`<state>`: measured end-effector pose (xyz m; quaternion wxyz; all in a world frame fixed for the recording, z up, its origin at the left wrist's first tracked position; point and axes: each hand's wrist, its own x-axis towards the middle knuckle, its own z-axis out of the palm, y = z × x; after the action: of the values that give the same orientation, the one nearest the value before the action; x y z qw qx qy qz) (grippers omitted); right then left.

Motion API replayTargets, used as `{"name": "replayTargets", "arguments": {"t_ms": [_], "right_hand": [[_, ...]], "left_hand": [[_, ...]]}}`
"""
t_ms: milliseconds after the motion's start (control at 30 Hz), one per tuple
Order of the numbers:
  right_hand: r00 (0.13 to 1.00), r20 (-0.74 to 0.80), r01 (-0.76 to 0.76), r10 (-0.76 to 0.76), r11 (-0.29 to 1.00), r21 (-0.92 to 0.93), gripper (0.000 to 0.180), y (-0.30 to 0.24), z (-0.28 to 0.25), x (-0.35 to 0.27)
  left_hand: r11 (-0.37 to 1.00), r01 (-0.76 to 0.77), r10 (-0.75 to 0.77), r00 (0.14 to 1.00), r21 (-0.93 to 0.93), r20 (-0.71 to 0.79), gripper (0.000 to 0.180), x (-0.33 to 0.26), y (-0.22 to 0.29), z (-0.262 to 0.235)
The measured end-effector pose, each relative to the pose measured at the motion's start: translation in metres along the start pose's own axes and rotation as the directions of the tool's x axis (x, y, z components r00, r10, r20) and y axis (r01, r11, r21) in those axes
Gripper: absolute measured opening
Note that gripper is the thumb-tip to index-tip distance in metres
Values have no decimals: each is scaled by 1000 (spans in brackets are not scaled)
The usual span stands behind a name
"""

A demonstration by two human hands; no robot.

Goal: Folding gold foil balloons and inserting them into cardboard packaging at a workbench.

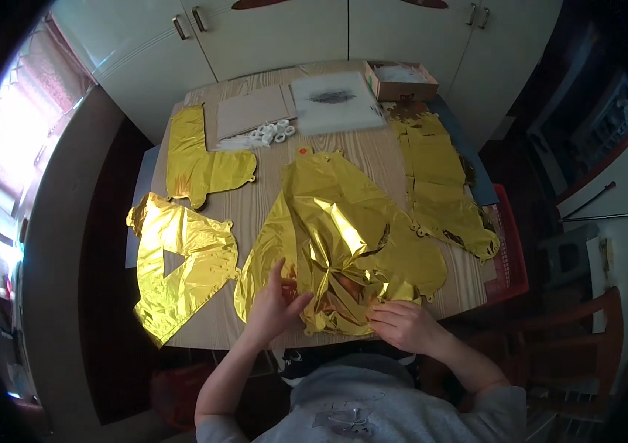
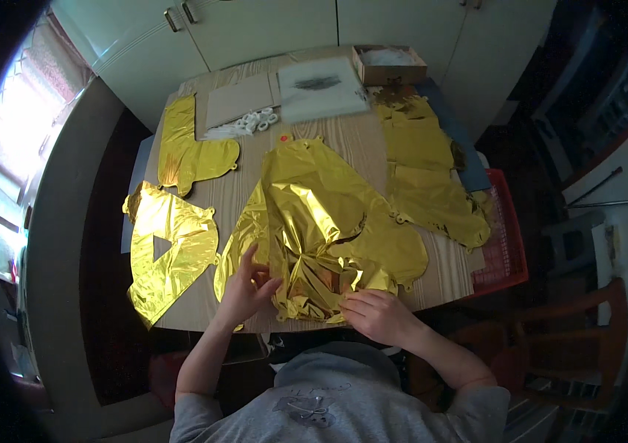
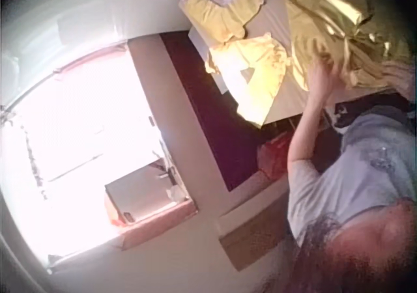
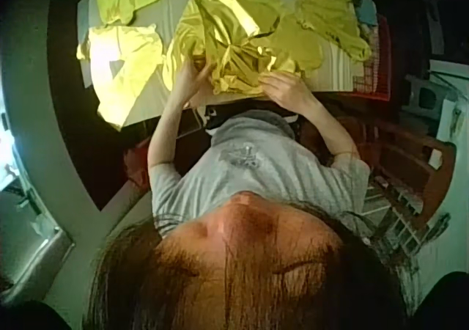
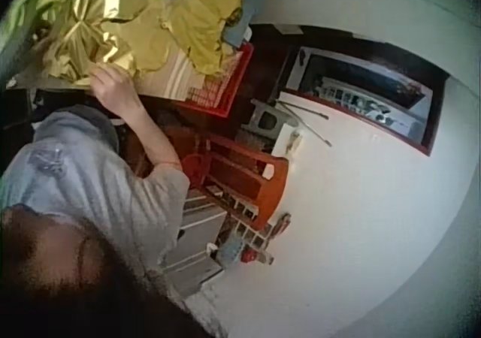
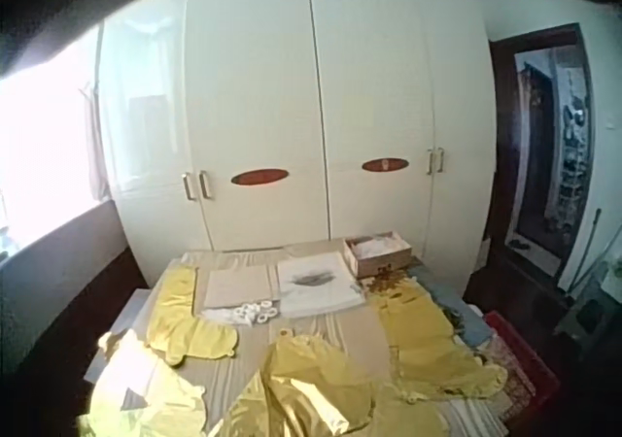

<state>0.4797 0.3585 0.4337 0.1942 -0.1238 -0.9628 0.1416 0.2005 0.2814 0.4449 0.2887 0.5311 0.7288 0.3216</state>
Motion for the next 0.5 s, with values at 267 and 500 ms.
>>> {"name": "replayTargets", "arguments": {"t_ms": [267,500], "right_hand": [[999,25,42,-41,998,-54,11,10,-19,0],[999,40,26,-21,993,-117,10,0,-7,-3]], "left_hand": [[812,-307,372,928,496,-34,55,65,-27,7],[743,-276,358,934,610,-15,64,100,7,20]]}}
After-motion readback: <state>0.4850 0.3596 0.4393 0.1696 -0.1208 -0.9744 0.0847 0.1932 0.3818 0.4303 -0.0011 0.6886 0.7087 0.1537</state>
